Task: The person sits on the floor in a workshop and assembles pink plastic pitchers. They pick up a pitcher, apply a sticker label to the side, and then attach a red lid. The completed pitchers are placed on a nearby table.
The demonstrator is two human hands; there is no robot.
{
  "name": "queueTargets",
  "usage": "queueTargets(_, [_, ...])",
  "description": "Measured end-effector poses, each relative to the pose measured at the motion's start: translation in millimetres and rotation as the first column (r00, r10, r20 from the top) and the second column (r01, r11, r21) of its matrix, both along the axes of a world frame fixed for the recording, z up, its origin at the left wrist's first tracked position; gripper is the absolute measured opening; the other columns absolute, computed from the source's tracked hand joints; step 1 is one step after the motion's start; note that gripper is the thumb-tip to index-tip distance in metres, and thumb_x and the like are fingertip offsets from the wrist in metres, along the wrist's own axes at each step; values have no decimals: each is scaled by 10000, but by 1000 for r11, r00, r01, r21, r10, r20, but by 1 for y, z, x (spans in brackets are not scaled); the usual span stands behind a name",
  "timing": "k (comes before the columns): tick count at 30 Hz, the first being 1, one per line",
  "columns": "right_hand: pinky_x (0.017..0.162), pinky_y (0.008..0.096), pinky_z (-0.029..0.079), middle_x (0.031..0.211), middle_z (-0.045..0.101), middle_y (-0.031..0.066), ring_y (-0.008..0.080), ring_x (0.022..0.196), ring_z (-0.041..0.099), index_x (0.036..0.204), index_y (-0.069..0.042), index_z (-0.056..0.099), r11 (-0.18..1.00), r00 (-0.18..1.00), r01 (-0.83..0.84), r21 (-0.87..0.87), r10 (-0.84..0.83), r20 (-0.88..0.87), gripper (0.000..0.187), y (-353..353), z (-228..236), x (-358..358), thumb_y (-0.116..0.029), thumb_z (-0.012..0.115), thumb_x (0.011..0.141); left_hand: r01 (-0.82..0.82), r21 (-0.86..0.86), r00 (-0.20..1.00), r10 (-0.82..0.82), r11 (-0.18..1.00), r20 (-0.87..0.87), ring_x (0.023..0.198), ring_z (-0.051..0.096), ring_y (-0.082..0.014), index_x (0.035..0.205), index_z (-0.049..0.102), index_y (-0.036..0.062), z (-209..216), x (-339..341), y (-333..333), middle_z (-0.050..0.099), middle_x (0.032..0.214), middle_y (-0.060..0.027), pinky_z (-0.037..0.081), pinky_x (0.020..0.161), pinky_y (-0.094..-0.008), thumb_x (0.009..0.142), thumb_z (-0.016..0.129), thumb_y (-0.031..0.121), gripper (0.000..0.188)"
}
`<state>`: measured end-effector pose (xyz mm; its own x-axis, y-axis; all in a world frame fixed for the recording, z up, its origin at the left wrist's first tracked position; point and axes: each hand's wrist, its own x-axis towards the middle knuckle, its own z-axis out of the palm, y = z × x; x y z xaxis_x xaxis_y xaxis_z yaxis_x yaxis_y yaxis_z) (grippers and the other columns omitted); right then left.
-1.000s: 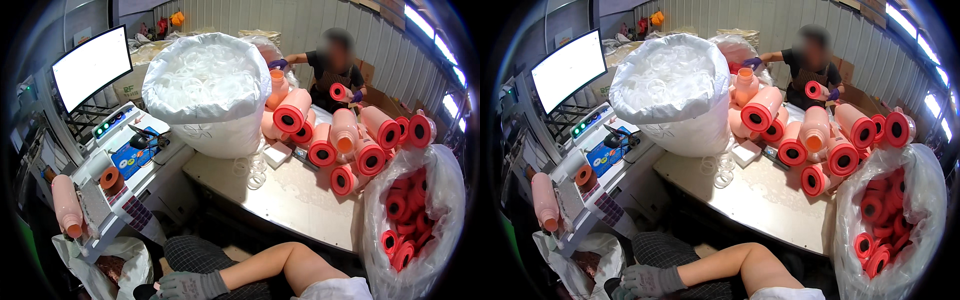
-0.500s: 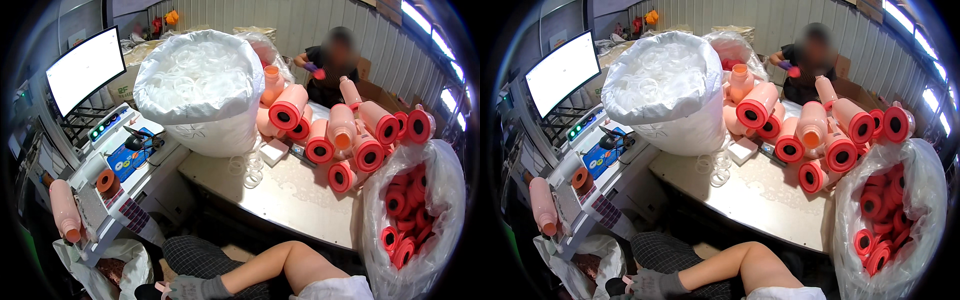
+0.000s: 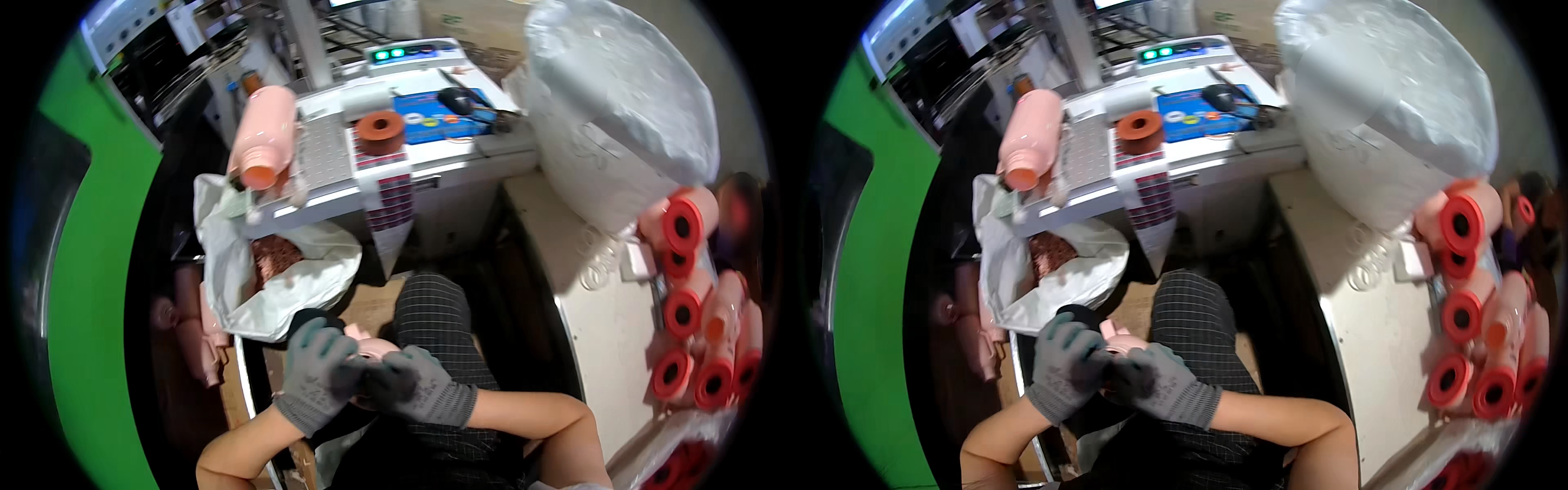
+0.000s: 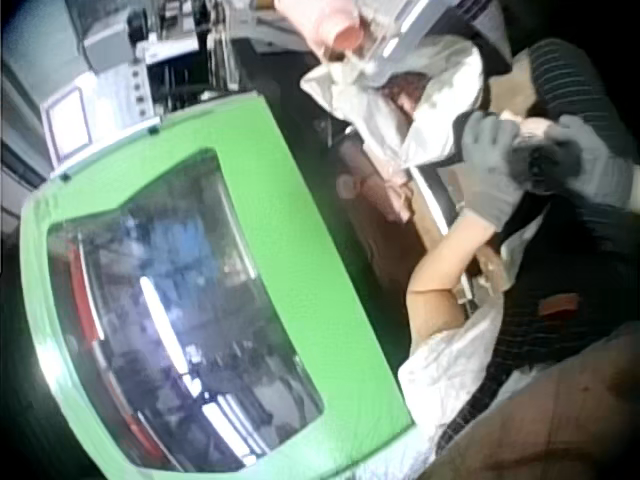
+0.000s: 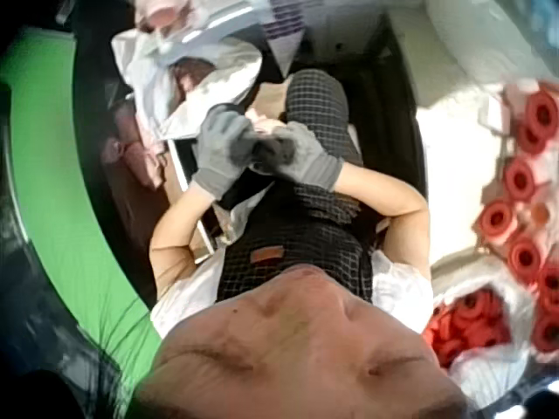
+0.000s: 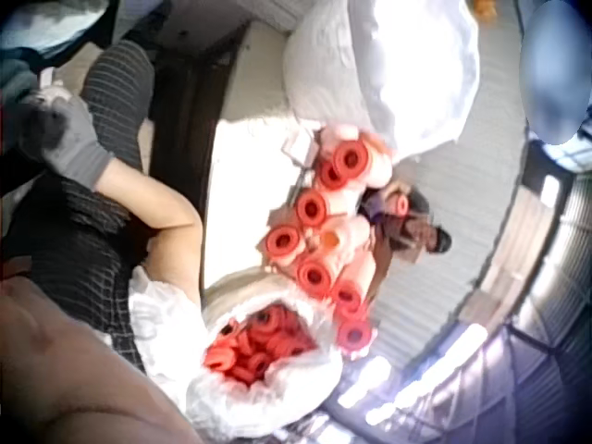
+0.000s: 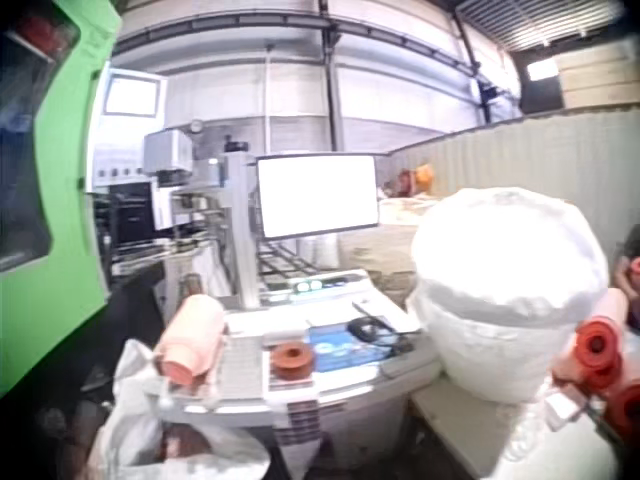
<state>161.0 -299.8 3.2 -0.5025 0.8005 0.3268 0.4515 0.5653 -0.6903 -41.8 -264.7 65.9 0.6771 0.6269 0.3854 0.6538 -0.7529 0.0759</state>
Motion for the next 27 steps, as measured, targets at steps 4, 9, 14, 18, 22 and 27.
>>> queueTargets(4, [640, 333, 496, 932, 678, -21, 166, 794, 609, 855, -182, 761, 905, 994, -43, 423, -4, 109, 259, 4, 5, -11, -437, 807, 844, -47, -165, 999, 43, 985, -28, 986, 594, -307, 902, 686, 149, 10, -11, -2, 598, 994, -67, 495, 895, -492, 647, 805, 197, 285])
queueTargets(9, [712, 389, 547, 925, 652, 7, 226, 867, 636, 1014, -190, 758, 960, 968, -158, 231, 105, 226, 217, 5, 13, 1, -382, 741, 913, -67, -474, 997, 35, 878, -76, 976, 607, -338, 905, 698, 107, -1, -5, 7, 618, 1013, -95, 499, 838, -477, 645, 807, 167, 288])
queueTargets(14, [748, 372, 549, 1002, 683, 12, 231, 938, 660, 1025, -200, 759, 983, 961, -176, 57, 158, 229, 176, 7, 12, -1, -332, 749, 908, -23, -556, 997, 61, 831, 51, 985, 620, -343, 865, 715, 84, -3, -8, 4, 636, 1032, -99, 516, 842, -453, 674, 815, 140, 222])
queueTargets(18, [667, 356, 557, 1044, 675, 62, 245, 862, 677, 980, -174, 757, 987, 994, -102, 121, 105, -12, 155, 15, 23, -6, -289, 768, 875, -39, -473, 991, 93, 880, 91, 933, 662, -329, 872, 719, 80, -15, -16, -4, 669, 1014, -92, 551, 804, -426, 733, 820, 168, 193])
queueTargets(22, [665, 383, 534, 974, 664, 61, 252, 795, 661, 885, -138, 716, 984, 992, -89, 153, 74, 102, 198, 11, 20, -10, -316, 794, 849, -87, -391, 996, 72, 916, -51, 822, 693, -332, 927, 714, 76, -16, -17, -3, 688, 938, -107, 569, 721, -429, 791, 802, 207, 209])
queueTargets(27, [660, 373, 439, 825, 595, 24, 219, 763, 585, 782, -159, 635, 941, 998, 5, 337, -25, 54, 307, 8, 0, -10, -379, 848, 782, -61, -315, 998, 51, 947, -41, 726, 705, -265, 992, 704, 104, -20, -8, 9, 657, 818, -72, 557, 599, -379, 837, 721, 242, 209])
